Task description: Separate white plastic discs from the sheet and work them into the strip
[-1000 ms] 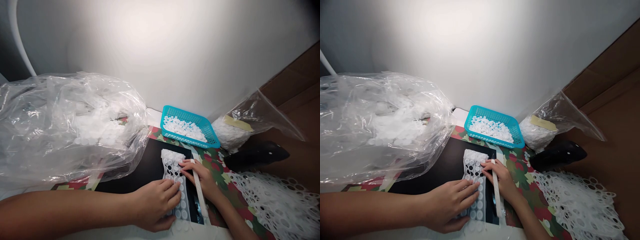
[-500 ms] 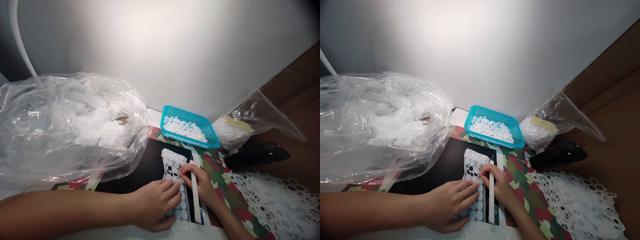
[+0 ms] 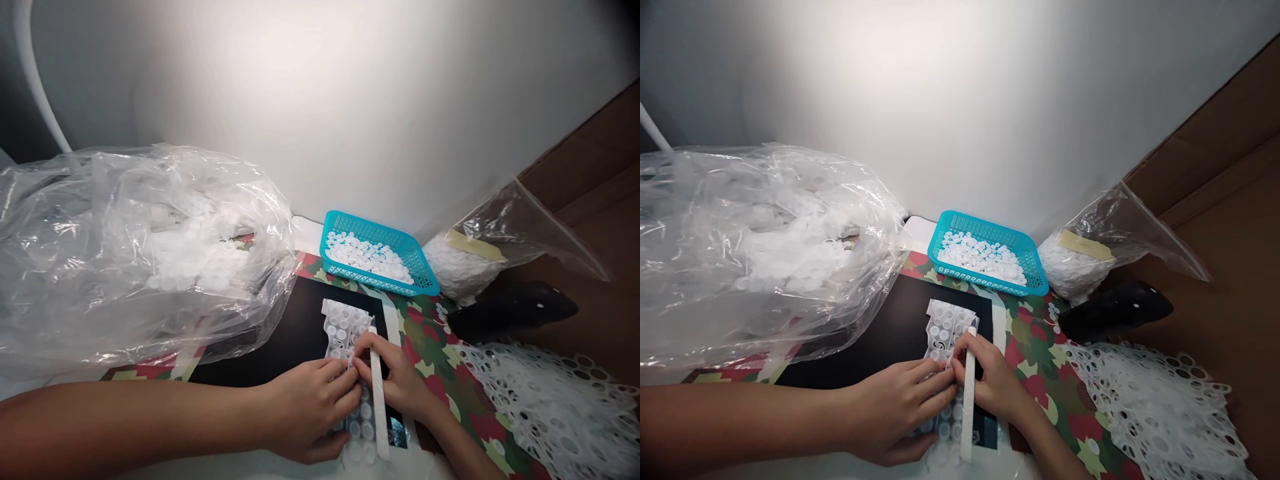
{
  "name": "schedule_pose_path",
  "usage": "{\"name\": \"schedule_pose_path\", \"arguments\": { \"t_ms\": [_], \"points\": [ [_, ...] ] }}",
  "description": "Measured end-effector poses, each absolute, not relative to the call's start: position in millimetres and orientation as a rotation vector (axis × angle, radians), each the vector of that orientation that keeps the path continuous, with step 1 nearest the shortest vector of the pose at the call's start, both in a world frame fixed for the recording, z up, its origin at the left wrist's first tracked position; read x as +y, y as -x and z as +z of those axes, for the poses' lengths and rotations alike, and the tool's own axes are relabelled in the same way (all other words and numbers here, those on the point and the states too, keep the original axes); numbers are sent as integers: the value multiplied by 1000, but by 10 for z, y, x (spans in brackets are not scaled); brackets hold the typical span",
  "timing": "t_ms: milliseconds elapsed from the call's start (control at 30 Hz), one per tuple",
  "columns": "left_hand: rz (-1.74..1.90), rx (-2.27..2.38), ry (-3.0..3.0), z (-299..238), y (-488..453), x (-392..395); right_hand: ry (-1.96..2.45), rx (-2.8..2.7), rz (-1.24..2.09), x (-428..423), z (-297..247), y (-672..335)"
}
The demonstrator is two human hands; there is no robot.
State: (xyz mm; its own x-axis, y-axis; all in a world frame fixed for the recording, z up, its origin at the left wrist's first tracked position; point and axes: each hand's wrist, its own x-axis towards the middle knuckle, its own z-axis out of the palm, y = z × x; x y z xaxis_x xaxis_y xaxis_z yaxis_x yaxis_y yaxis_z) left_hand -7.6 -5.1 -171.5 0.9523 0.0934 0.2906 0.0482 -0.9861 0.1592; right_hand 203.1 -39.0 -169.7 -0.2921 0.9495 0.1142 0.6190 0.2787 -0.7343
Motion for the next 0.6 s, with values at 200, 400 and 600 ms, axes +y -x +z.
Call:
{"name": "schedule_pose_path", "arguments": {
  "t_ms": [200, 400, 600],
  "points": [
    [449, 103, -2951, -1730, 78, -58, 1371, -1980, 830, -397, -1719, -2035],
    [455, 145, -2963, -1730, 81, -67, 1387, -1928, 817, -410, -1740, -2039],
    [442, 158, -2933, -1717, 82, -61, 1368, -1892, 748, -397, -1777, -2065]
  ]
}}
